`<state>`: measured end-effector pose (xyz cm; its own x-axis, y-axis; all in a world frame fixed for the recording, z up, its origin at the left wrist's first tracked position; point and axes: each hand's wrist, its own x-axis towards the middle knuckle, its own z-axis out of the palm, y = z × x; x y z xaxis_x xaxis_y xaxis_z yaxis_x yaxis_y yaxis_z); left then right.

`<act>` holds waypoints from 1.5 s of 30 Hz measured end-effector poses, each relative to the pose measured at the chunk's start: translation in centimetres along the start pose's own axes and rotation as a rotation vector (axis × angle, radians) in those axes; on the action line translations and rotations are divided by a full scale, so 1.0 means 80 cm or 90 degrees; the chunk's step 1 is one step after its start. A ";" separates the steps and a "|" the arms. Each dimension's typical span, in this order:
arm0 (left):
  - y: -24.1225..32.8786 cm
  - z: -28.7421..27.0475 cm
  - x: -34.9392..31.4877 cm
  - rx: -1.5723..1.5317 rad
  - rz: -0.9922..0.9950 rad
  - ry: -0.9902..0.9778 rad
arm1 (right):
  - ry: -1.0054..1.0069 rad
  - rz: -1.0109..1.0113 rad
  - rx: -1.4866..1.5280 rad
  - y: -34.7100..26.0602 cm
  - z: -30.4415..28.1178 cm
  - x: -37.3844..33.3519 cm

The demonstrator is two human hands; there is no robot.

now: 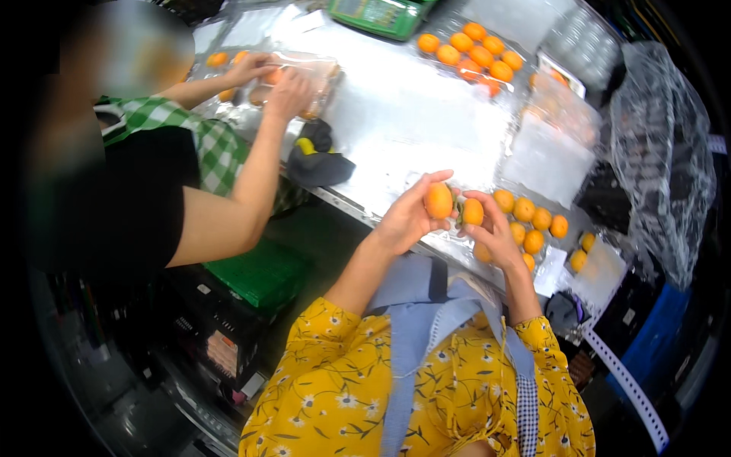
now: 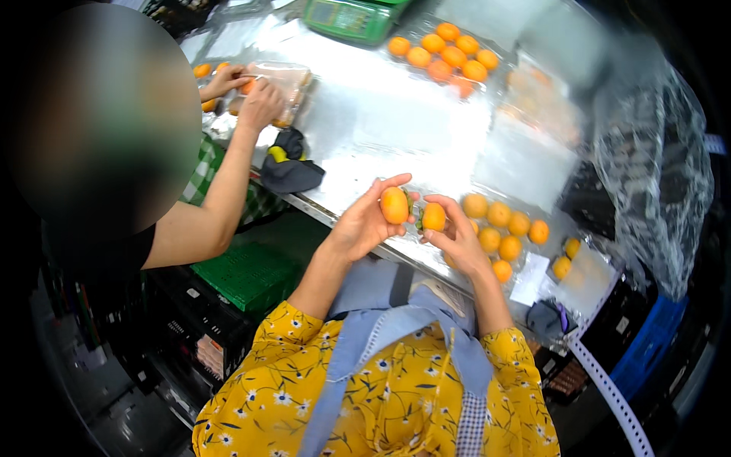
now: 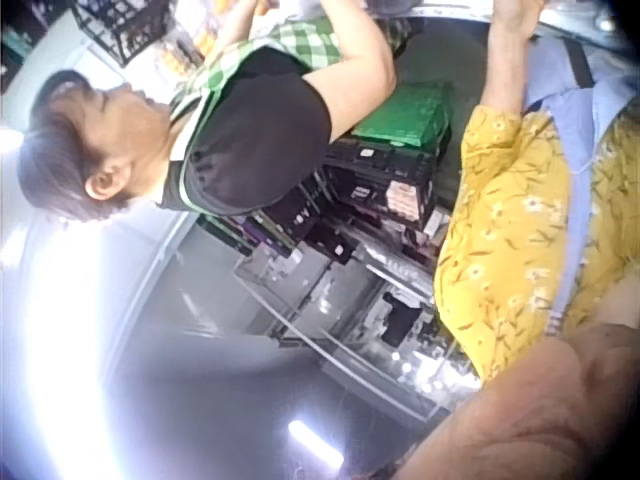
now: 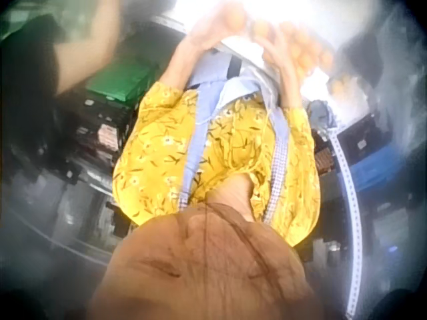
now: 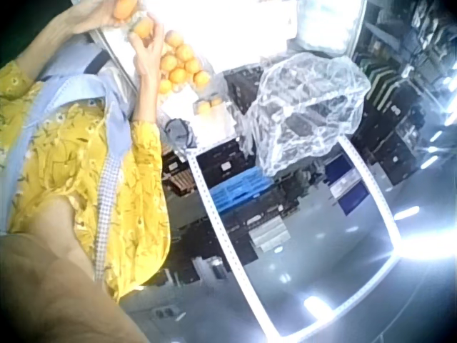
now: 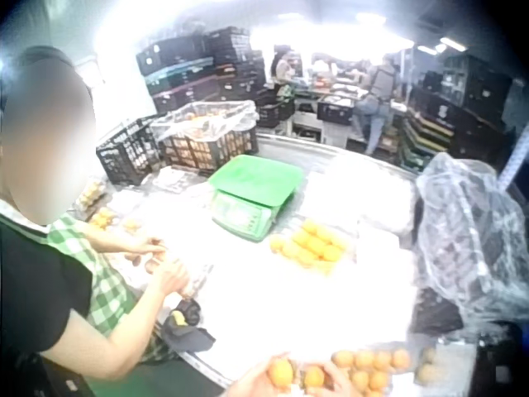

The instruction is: The person places small orange fruits into plastic containers by hand, seals the containers, and stacks them into black crates.

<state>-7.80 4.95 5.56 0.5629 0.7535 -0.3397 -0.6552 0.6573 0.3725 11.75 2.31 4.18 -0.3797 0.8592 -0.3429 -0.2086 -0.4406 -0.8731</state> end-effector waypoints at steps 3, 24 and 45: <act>-0.008 0.016 0.002 0.026 -0.013 -0.036 | -0.006 -0.038 0.106 -0.003 -0.011 -0.022; -0.063 0.046 0.010 0.429 -0.022 0.047 | 0.206 -0.189 -0.234 0.000 -0.010 -0.073; -0.072 0.044 0.013 0.360 -0.066 0.062 | 0.253 -0.091 -0.079 0.005 -0.031 -0.067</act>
<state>-1.68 2.00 6.09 0.5438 0.6976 -0.4665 -0.2136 0.6527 0.7269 15.93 -1.84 4.81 0.0256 0.9531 -0.3016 -0.1143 -0.2969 -0.9480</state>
